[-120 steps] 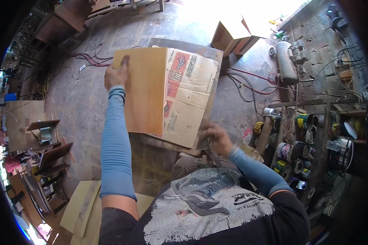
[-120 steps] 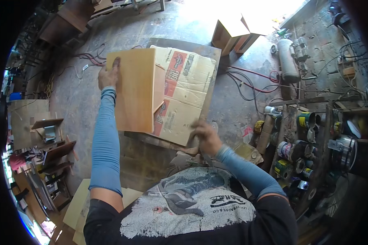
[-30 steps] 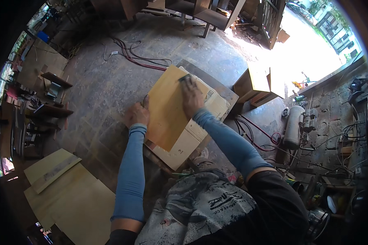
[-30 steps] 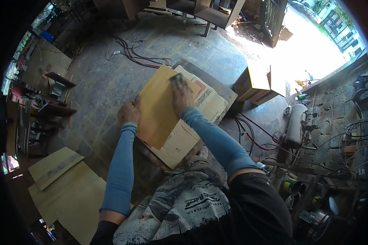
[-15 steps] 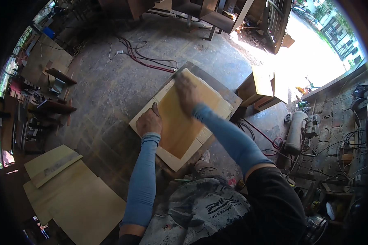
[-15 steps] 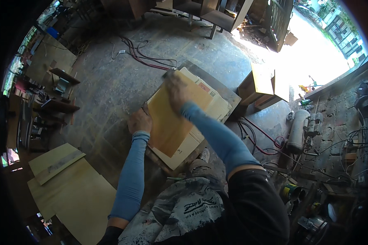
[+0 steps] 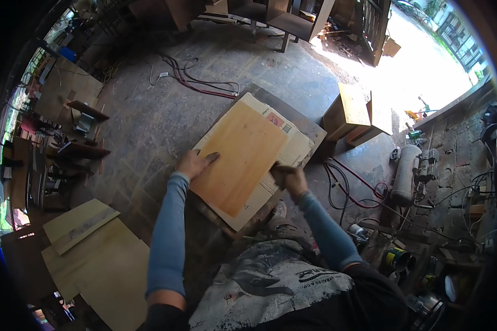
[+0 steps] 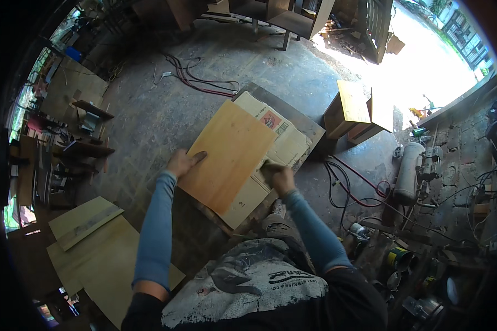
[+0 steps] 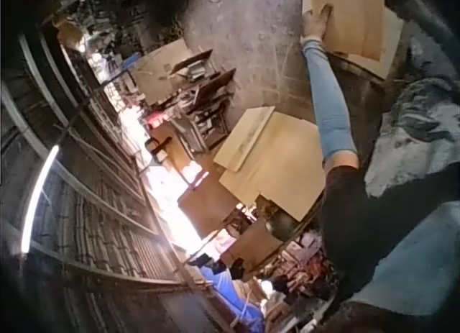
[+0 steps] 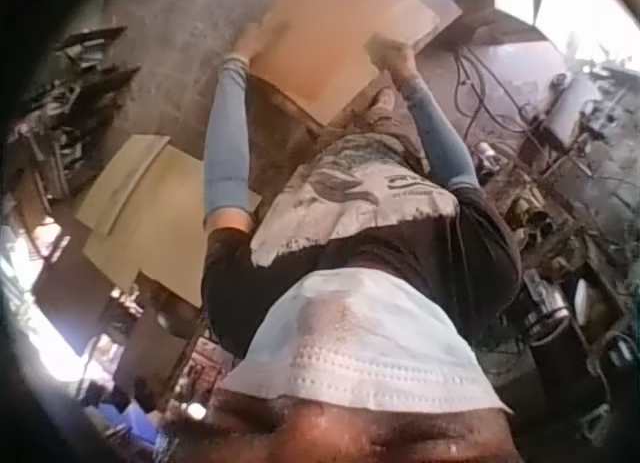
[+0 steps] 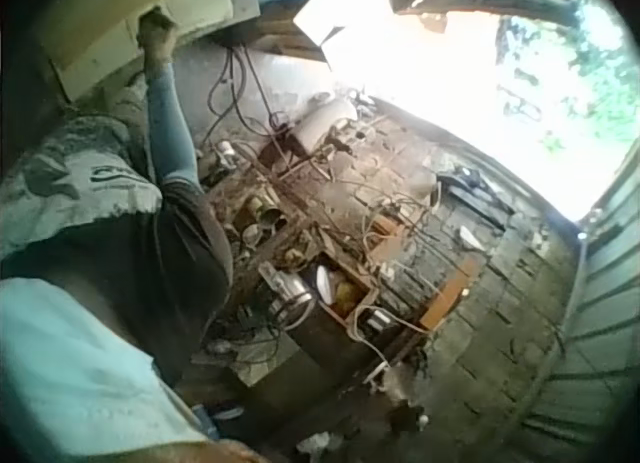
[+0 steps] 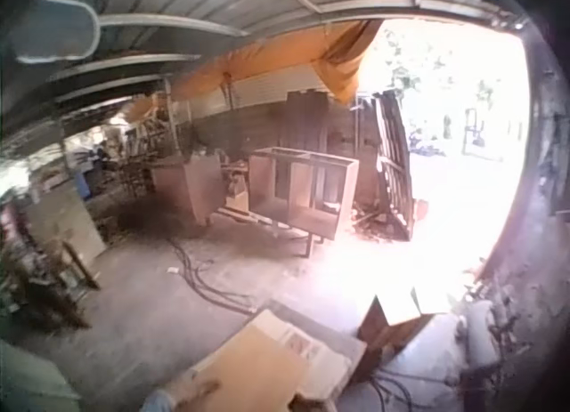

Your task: The person sands a rectangular wooden box with a sanding block, working on the exterior faces and edges. They repeatedly flip and rotate the box to access different sides, then place it on a cardboard-covered work surface. The person also sands a separate flat wooden board.

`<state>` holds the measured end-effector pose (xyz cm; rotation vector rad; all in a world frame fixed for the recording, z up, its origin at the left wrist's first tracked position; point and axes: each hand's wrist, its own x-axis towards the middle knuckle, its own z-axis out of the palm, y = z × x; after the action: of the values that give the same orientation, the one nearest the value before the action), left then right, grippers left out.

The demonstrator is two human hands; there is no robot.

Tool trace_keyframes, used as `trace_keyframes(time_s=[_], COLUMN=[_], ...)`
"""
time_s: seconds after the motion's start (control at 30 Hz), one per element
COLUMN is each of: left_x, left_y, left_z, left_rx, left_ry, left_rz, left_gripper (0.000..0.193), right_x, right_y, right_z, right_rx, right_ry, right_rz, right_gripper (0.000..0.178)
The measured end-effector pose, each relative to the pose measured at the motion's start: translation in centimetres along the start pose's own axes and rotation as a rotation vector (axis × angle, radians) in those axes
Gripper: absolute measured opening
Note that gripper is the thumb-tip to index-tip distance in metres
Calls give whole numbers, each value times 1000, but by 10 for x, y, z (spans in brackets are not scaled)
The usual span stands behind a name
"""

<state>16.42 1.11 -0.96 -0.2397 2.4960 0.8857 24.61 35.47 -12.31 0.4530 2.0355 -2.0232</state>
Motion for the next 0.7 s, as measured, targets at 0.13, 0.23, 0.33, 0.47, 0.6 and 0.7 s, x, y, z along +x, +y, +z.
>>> trace_keyframes(time_s=[0.13, 0.23, 0.33, 0.47, 0.6, 0.7], left_x=[50, 23, 0, -77, -137, -144], left_y=[49, 106, 98, 67, 89, 89], left_z=[28, 44, 62, 91, 158, 189], left_rx=[-128, -202, -871, -1172, -1653, -1932], left_ry=[-136, 71, 198, 279, 316, 129], left_rz=[315, 17, 28, 49, -4, -18], left_gripper=[69, 51, 38, 43, 33, 29], right_x=[4, 34, 115, 162, 171, 148], right_y=[4, -41, -92, -205, -213, -162], right_z=[14, -19, -37, 42, 163, 215], right_rx=[60, -156, -703, -989, -1250, -1194], right_ry=[15, -87, -38, -455, -833, -841], right_rz=[-98, -89, -581, -583, -977, -1077], right_gripper=[26, 18, 24, 30, 24, 22])
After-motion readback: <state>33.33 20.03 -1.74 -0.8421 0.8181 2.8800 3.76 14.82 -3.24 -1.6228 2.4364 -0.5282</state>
